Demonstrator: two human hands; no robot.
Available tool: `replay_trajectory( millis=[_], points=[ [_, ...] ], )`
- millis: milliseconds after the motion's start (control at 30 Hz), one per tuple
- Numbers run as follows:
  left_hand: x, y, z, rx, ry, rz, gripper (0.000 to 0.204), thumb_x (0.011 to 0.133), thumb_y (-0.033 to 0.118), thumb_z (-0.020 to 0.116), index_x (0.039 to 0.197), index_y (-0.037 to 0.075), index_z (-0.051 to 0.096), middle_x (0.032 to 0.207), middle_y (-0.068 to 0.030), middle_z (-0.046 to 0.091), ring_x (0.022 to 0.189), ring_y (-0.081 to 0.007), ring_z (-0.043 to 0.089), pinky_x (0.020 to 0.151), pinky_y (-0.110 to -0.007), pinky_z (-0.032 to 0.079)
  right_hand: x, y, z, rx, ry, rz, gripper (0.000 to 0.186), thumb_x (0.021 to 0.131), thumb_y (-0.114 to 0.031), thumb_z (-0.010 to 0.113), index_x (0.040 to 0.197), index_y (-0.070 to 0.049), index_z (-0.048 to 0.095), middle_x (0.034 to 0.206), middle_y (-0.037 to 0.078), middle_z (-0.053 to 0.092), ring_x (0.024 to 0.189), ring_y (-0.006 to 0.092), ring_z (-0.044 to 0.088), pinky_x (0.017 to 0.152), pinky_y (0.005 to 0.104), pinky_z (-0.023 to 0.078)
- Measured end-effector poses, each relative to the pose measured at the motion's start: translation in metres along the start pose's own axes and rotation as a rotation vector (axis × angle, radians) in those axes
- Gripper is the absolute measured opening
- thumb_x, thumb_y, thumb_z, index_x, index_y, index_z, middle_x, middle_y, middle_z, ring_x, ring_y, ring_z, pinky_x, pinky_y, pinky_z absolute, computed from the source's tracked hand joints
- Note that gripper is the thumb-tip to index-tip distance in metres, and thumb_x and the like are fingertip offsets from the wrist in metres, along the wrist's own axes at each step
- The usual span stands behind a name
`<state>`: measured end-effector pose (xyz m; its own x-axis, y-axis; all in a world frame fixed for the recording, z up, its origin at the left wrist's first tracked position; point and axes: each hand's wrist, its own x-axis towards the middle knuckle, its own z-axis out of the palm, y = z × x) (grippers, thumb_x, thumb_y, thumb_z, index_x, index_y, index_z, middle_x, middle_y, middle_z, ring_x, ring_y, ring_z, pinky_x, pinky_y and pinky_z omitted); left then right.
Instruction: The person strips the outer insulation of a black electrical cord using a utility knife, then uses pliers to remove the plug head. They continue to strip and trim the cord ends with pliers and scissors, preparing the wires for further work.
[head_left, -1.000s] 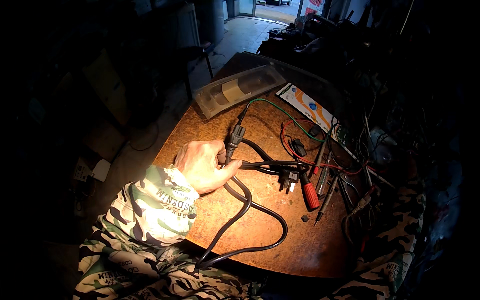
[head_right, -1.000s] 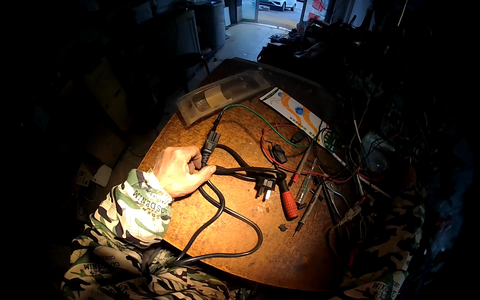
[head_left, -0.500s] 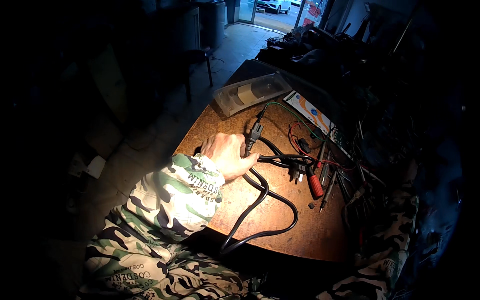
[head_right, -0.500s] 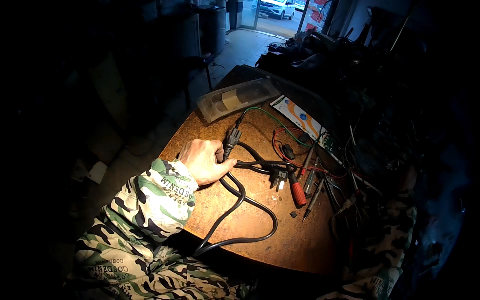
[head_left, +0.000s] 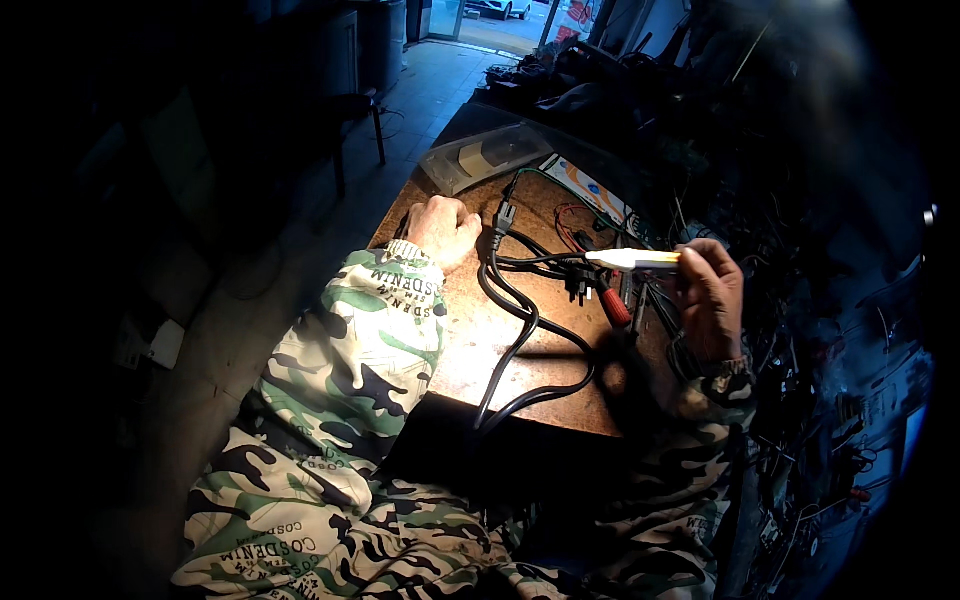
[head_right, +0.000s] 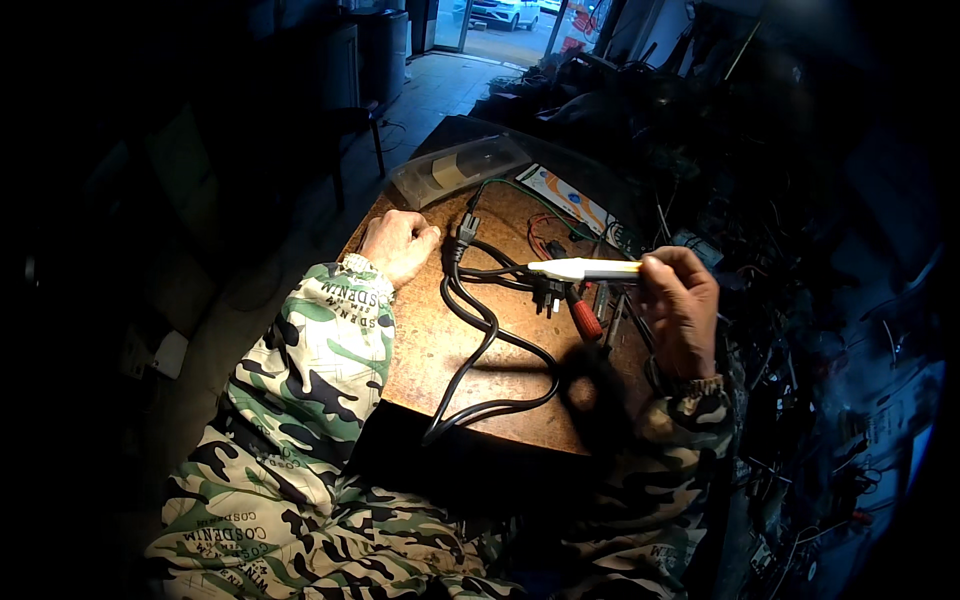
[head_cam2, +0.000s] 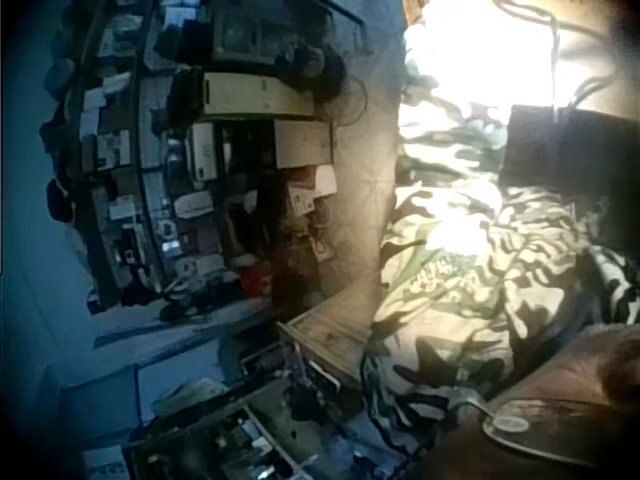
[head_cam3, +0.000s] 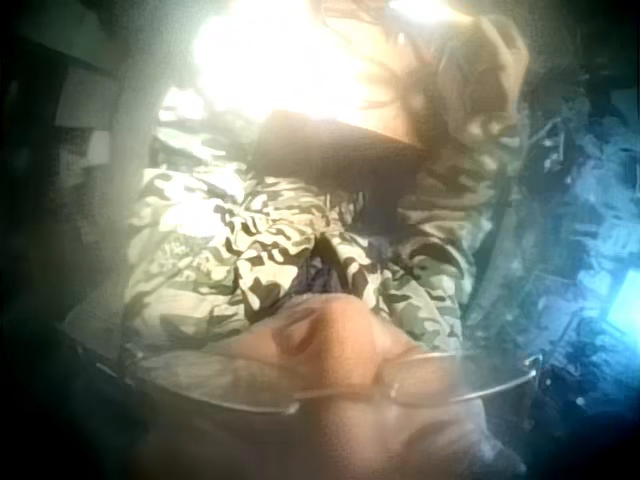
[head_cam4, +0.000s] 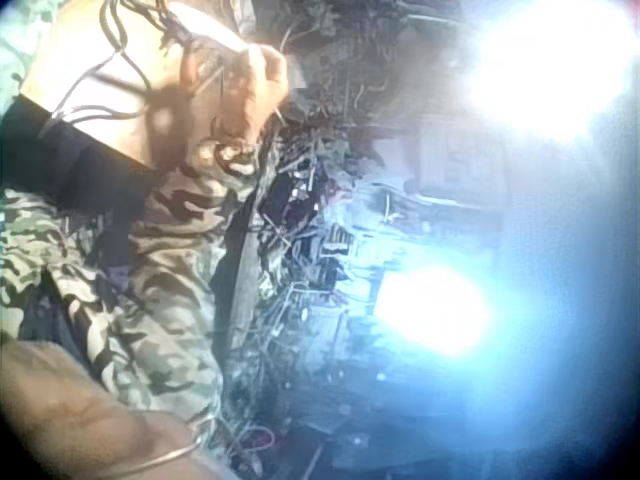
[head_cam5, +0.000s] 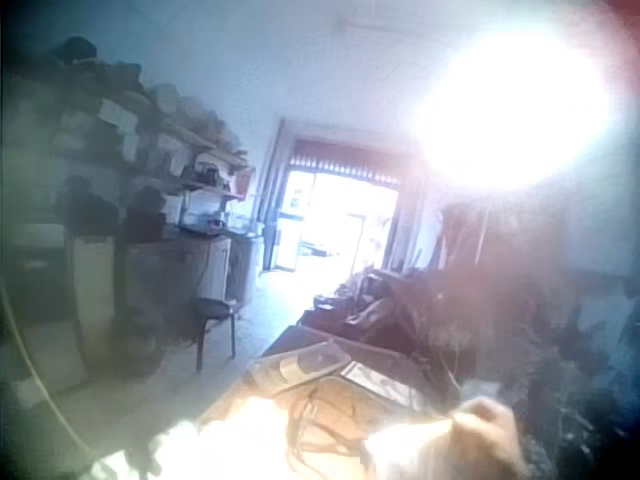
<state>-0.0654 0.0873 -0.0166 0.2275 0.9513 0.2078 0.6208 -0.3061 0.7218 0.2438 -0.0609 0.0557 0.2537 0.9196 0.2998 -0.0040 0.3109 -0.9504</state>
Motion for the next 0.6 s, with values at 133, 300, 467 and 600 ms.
replay_trajectory(
  millis=[133,300,467,600],
  points=[
    [0.001,0.001,0.01,-0.074,-0.012,0.013,0.037,0.088,0.035,0.065,0.095,-0.001,0.075,0.08,-0.021,0.072,0.082,-0.0336,0.072,0.079,-0.042,0.055,-0.003,0.056,0.026,0.123,-0.086,0.119,0.016,0.09,-0.008,0.073,0.101,-0.003,0.063,0.087,0.004,0.066,0.071,0.0093,0.061,0.062,0.0238,0.053],
    [0.0,0.003,0.007,-0.056,-0.062,-0.029,0.042,0.089,0.04,0.067,0.098,-0.001,0.074,0.085,-0.0209,0.073,0.085,-0.0321,0.072,0.082,-0.042,0.055,-0.002,0.082,0.036,0.14,-0.098,0.11,0.023,0.089,-0.004,0.073,0.11,0.001,0.064,0.091,0.006,0.068,0.074,0.0113,0.062,0.064,0.0243,0.051],
    [-0.009,0.013,-0.003,0.006,-0.101,-0.033,0.045,0.087,0.039,0.068,0.096,-0.005,0.074,0.088,-0.0257,0.072,0.088,-0.0354,0.072,0.084,-0.043,0.055,-0.002,0.087,0.045,0.088,-0.153,0.112,0.024,0.09,-0.007,0.074,0.109,0.004,0.064,0.089,0.006,0.068,0.074,0.0115,0.063,0.064,0.024,0.051],
    [-0.006,0.018,0.008,0.01,-0.138,-0.003,0.045,0.086,0.04,0.071,0.097,-0.004,0.073,0.089,-0.0227,0.073,0.087,-0.0327,0.073,0.083,-0.04,0.055,-0.009,0.084,0.038,-0.058,-0.162,0.103,0.024,0.096,-0.018,0.068,0.106,0.003,0.06,0.086,0.007,0.066,0.07,0.0117,0.062,0.059,0.0242,0.051]
  ],
)
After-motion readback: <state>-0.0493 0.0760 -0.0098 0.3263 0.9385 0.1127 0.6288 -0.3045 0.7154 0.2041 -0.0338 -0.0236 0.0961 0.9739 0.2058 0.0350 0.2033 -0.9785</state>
